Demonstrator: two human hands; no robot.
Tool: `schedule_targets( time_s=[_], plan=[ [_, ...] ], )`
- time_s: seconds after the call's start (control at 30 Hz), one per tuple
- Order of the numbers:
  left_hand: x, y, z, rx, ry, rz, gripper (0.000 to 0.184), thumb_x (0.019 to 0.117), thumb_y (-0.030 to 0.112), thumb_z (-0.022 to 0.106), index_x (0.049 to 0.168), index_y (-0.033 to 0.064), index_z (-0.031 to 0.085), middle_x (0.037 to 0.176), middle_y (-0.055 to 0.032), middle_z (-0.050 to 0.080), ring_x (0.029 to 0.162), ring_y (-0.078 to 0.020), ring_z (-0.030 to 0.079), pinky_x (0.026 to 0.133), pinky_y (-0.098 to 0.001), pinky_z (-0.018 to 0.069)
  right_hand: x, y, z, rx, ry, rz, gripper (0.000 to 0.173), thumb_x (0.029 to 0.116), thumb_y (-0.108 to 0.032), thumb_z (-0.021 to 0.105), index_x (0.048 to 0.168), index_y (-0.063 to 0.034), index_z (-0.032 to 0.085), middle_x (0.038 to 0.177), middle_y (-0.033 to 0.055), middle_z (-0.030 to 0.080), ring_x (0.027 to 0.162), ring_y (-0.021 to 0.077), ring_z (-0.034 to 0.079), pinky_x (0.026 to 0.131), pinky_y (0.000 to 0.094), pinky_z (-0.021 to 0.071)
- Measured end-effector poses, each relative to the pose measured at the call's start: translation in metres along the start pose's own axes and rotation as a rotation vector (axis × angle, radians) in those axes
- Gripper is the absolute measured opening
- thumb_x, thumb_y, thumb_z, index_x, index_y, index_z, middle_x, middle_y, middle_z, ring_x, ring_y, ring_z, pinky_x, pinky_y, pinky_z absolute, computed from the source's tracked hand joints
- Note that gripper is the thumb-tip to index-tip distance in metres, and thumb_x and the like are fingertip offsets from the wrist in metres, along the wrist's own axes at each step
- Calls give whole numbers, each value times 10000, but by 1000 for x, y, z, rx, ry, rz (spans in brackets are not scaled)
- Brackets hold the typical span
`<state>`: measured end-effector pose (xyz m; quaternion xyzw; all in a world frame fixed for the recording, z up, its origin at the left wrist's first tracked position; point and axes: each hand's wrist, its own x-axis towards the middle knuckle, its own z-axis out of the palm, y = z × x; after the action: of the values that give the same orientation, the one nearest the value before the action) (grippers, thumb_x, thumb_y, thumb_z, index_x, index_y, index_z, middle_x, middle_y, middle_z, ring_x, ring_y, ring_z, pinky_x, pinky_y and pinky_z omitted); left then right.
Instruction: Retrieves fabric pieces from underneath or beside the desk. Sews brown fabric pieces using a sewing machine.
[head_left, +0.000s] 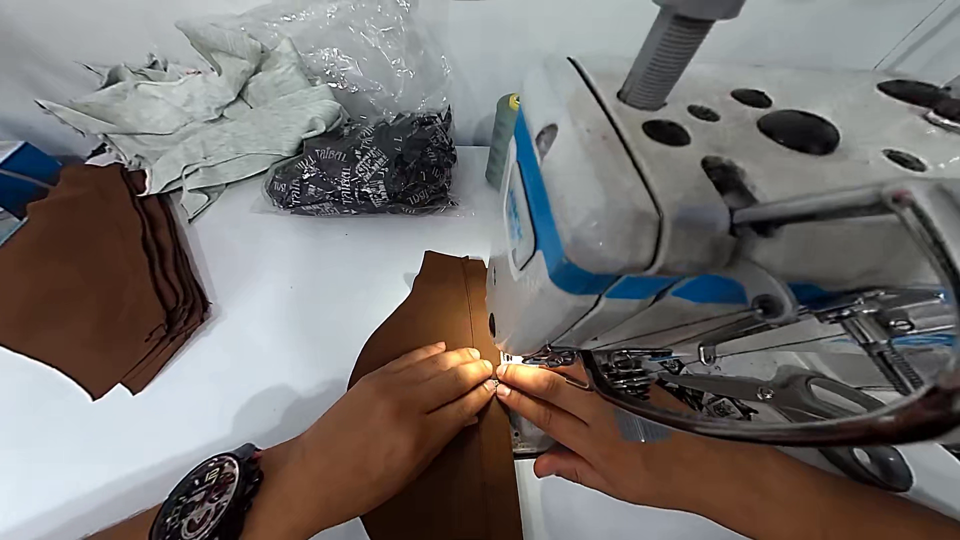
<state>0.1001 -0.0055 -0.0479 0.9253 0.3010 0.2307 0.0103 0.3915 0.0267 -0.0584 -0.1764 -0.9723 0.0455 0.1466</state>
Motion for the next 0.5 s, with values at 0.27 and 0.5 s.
schedule_targets(
  time_s=[0.27,0.5],
  plan=[
    [0,-3,-4,66,-43,57,319,1085,167,455,1274,121,707,1321,-26,695,1304,-184,607,1107,-360,491,-1,0,3,-11,5,14,587,1076,-551,361,1496,-165,502,1494,41,550,1351,178,538,1062,360,469],
    [8,-20,-2,38,-10,9,329,1078,227,462,1171,131,763,1293,-15,705,1330,-157,582,1151,-357,450,-12,11,-19,-191,44,74,471,1083,-496,370,1246,-189,688,1113,11,723,964,156,691,760,311,560]
  ],
)
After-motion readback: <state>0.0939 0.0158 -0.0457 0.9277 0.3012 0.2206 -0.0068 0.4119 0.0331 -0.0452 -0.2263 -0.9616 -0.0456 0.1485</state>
